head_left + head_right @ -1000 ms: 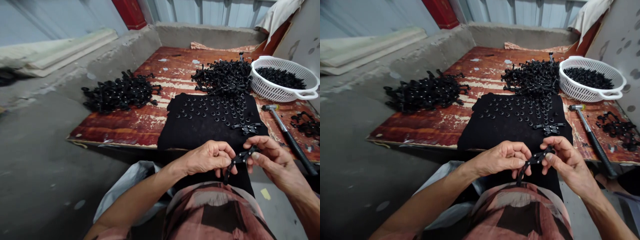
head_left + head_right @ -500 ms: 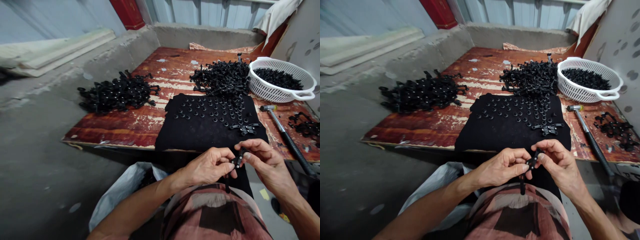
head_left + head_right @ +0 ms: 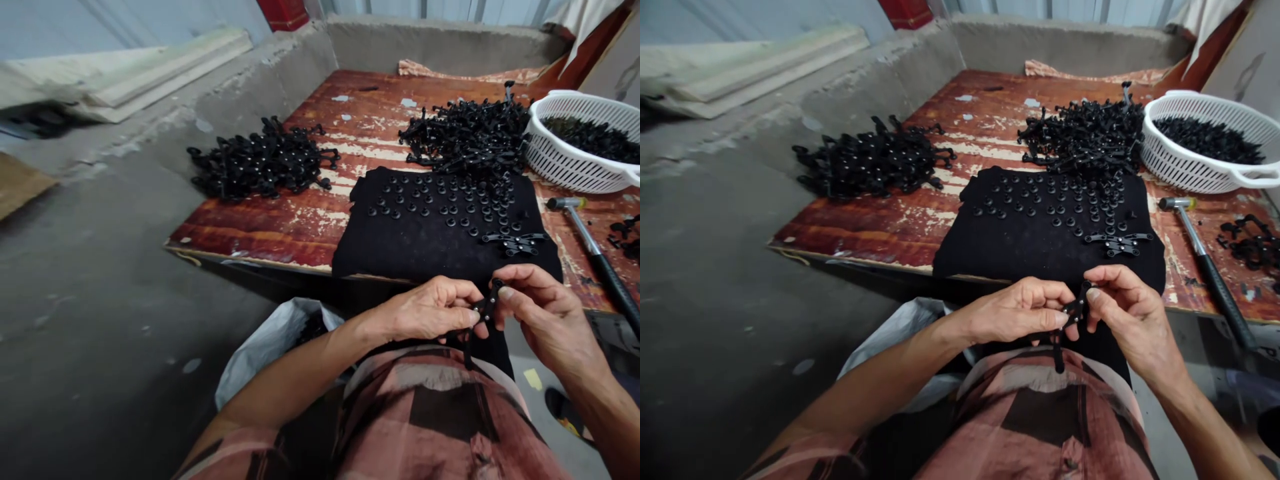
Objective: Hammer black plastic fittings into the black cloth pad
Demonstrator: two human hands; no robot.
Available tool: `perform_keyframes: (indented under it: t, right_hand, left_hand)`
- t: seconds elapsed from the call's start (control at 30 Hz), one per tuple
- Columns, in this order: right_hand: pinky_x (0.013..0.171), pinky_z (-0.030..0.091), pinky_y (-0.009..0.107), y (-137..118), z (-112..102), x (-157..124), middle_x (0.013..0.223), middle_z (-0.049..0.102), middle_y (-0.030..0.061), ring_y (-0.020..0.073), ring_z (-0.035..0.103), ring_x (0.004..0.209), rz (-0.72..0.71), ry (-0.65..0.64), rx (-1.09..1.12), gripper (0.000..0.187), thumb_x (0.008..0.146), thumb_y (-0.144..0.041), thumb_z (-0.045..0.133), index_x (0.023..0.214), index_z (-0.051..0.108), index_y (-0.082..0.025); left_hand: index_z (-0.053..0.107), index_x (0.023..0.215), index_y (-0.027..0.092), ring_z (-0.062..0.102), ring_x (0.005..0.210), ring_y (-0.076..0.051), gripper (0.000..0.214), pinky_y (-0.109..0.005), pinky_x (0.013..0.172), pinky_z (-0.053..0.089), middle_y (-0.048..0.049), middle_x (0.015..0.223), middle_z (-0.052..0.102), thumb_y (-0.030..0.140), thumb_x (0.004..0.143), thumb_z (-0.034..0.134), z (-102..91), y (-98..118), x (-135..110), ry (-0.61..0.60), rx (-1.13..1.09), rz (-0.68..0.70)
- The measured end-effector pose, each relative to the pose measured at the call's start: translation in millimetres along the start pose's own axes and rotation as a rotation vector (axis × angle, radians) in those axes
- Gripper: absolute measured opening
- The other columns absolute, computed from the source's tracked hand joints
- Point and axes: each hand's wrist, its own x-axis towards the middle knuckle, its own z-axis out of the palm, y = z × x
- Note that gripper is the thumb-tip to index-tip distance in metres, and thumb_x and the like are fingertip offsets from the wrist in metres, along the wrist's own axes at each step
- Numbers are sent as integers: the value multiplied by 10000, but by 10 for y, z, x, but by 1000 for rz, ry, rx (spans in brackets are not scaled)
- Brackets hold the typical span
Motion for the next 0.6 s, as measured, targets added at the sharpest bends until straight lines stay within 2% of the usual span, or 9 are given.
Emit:
perform_keyframes:
  t: [0.17,0.33,0.47,0.6]
  right_hand:
    - [472,478,207,52,39,-8,614,621,-42,102,584,477,26,-12,-16,173,802,-339,750,949,713,-255]
    - [484,482,206,75,88,-25,646,618,-46,96,577,490,-12,-25,-74,172,829,-353,720,978,703,-269]
    - [486,494,232,58,199,-33,640,613,-40,114,579,492,-99,-31,-192,166,886,-346,647,1011,671,-240]
    - [470,489,244,-11,292,-47,707,618,-22,116,573,492,-266,-63,-387,194,943,-338,557,1066,650,-220]
  left_hand:
    - [576,922,159,583,641,-90,139,-172,490,400,-54,889,672,278,860,538,8,-34,-12,17,-15,-18]
    - [573,913,158,570,610,-78,186,-171,481,394,-40,878,667,338,879,543,32,-60,-24,49,38,-16]
    - [587,831,145,534,572,-68,219,-183,517,400,-21,784,646,341,898,515,76,-29,-63,161,140,27]
    - [603,760,142,477,530,-61,258,-182,514,360,3,672,619,316,904,478,66,37,-162,299,287,90]
